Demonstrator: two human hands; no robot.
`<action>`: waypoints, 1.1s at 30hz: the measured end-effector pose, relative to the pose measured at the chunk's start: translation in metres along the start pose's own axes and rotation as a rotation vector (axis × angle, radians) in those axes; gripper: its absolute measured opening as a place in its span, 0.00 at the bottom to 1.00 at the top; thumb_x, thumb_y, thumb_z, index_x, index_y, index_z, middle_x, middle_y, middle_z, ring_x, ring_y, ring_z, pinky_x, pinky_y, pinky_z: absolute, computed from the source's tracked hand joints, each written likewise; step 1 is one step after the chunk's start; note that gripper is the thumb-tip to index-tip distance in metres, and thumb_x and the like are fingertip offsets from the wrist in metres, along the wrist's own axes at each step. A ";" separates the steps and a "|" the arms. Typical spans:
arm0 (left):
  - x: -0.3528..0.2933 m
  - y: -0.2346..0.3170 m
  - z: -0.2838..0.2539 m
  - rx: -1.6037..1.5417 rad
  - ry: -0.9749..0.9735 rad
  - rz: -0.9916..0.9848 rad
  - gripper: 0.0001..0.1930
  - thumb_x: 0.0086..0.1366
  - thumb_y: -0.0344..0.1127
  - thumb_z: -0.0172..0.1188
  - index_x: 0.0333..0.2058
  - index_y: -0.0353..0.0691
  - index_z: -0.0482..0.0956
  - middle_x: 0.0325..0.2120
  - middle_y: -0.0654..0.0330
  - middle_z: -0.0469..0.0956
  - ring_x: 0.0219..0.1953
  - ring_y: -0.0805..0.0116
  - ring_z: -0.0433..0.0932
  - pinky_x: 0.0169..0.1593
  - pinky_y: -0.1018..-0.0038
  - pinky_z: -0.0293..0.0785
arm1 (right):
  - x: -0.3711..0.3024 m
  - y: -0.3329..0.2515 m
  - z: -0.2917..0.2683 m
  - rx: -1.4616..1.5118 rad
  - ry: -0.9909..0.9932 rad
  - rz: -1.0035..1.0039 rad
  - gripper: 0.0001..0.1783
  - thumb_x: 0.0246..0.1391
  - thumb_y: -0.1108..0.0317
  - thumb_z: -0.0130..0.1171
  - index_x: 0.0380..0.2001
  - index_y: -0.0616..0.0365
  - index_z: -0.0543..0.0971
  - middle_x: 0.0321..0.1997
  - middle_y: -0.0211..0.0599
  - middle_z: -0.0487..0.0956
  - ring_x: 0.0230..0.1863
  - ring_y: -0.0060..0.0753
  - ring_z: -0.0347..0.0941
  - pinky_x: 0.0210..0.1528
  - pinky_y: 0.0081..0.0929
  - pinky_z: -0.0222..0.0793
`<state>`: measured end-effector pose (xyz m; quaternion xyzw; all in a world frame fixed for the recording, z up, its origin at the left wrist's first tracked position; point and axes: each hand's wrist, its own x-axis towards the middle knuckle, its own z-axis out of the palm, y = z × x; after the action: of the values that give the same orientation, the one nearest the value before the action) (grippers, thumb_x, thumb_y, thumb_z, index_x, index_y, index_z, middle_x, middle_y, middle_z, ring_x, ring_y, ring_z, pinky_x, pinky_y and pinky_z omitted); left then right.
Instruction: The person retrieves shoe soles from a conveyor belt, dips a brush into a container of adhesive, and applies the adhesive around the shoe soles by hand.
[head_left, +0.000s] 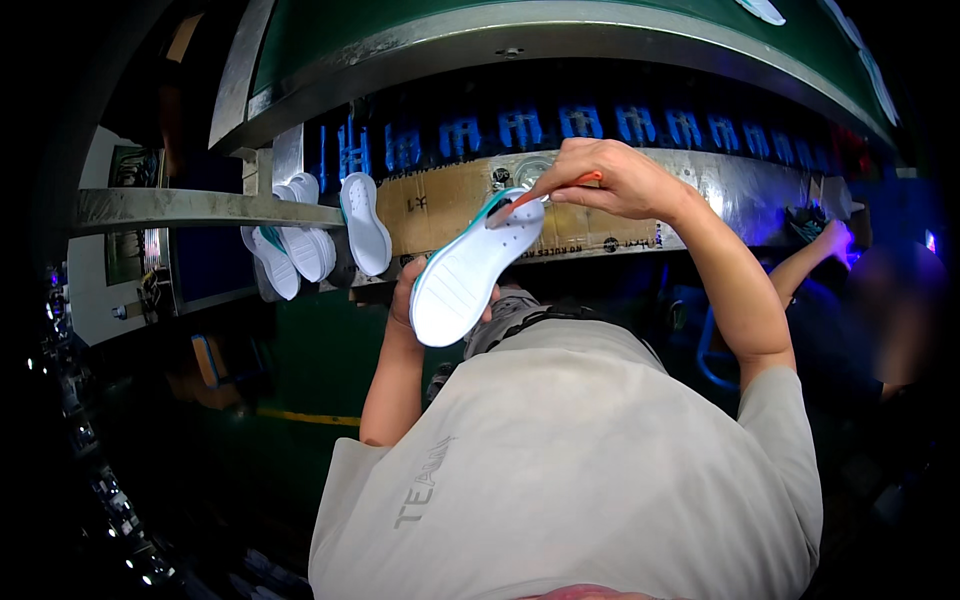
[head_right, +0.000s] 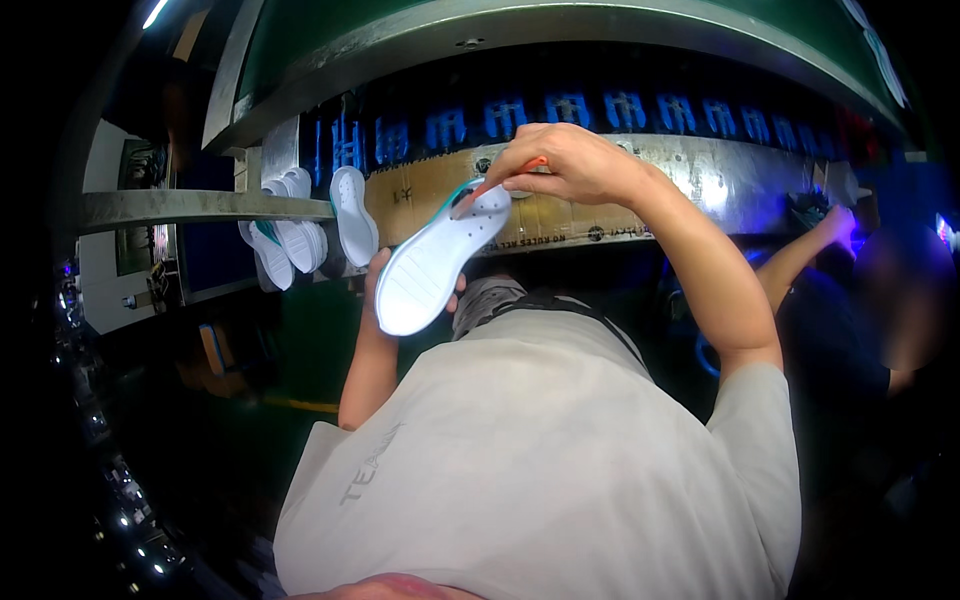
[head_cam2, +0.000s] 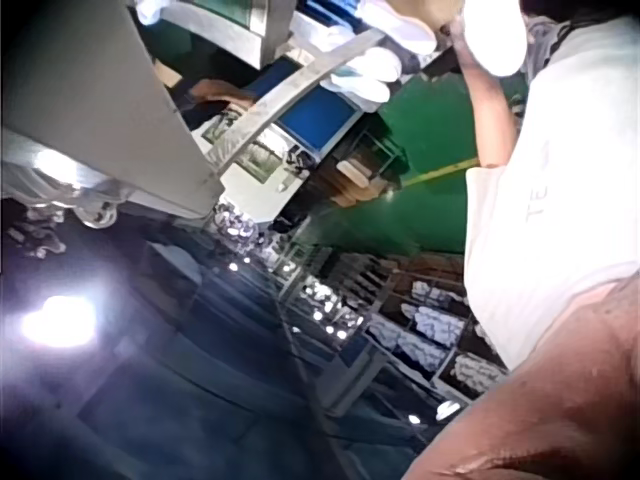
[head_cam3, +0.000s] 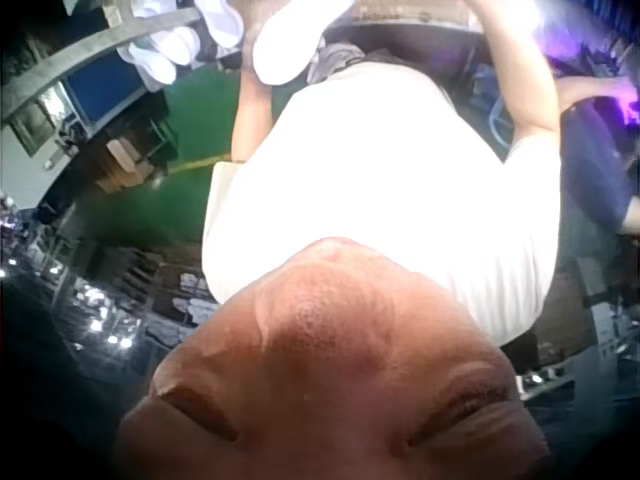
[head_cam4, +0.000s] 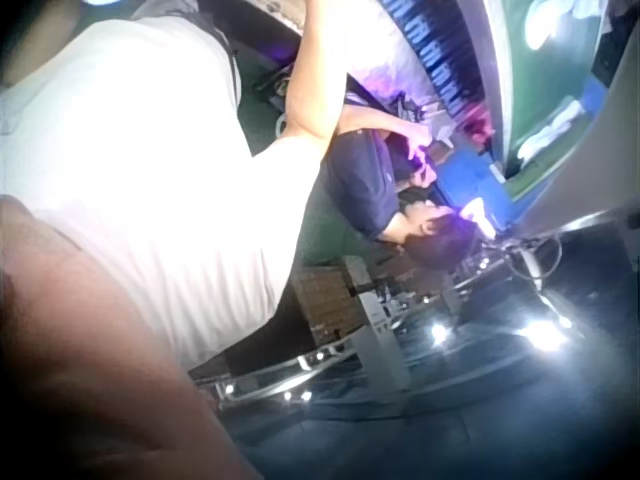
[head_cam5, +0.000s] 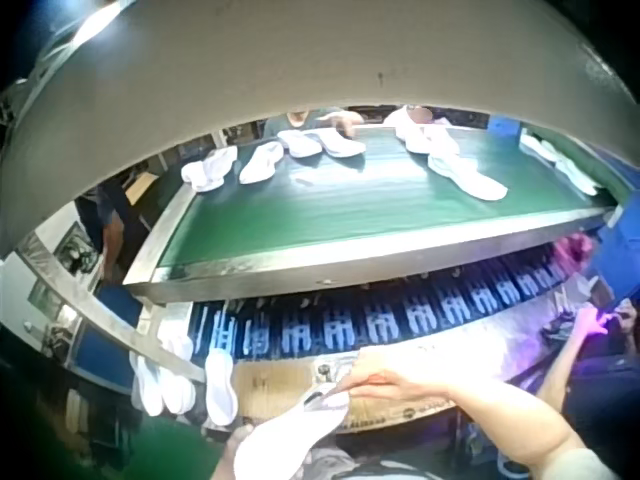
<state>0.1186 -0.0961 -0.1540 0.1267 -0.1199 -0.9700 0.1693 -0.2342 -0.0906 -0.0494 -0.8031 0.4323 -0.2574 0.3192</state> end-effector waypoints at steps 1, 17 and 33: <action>0.000 0.000 0.003 -0.022 -0.020 -0.043 0.50 0.66 0.64 0.58 0.72 0.28 0.57 0.51 0.22 0.74 0.40 0.32 0.84 0.42 0.54 0.86 | 0.002 -0.001 0.000 0.024 -0.001 0.007 0.11 0.62 0.66 0.65 0.46 0.52 0.89 0.41 0.34 0.88 0.43 0.38 0.78 0.51 0.35 0.75; 0.030 0.025 0.034 0.584 0.112 0.305 0.58 0.48 0.55 0.74 0.72 0.34 0.56 0.61 0.40 0.72 0.56 0.40 0.81 0.59 0.53 0.82 | -0.029 -0.034 0.030 0.227 0.295 0.226 0.11 0.62 0.72 0.65 0.46 0.62 0.87 0.35 0.37 0.87 0.42 0.33 0.79 0.46 0.33 0.76; 0.038 0.038 0.048 0.787 0.198 0.706 0.58 0.48 0.43 0.81 0.74 0.47 0.54 0.66 0.49 0.68 0.67 0.41 0.71 0.70 0.48 0.70 | -0.056 -0.089 0.054 0.674 0.420 0.555 0.13 0.67 0.66 0.60 0.39 0.66 0.87 0.30 0.36 0.86 0.32 0.23 0.79 0.40 0.23 0.74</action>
<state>0.0818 -0.1351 -0.1060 0.2234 -0.4931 -0.7193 0.4355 -0.1774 0.0106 -0.0279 -0.4401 0.5778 -0.4448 0.5241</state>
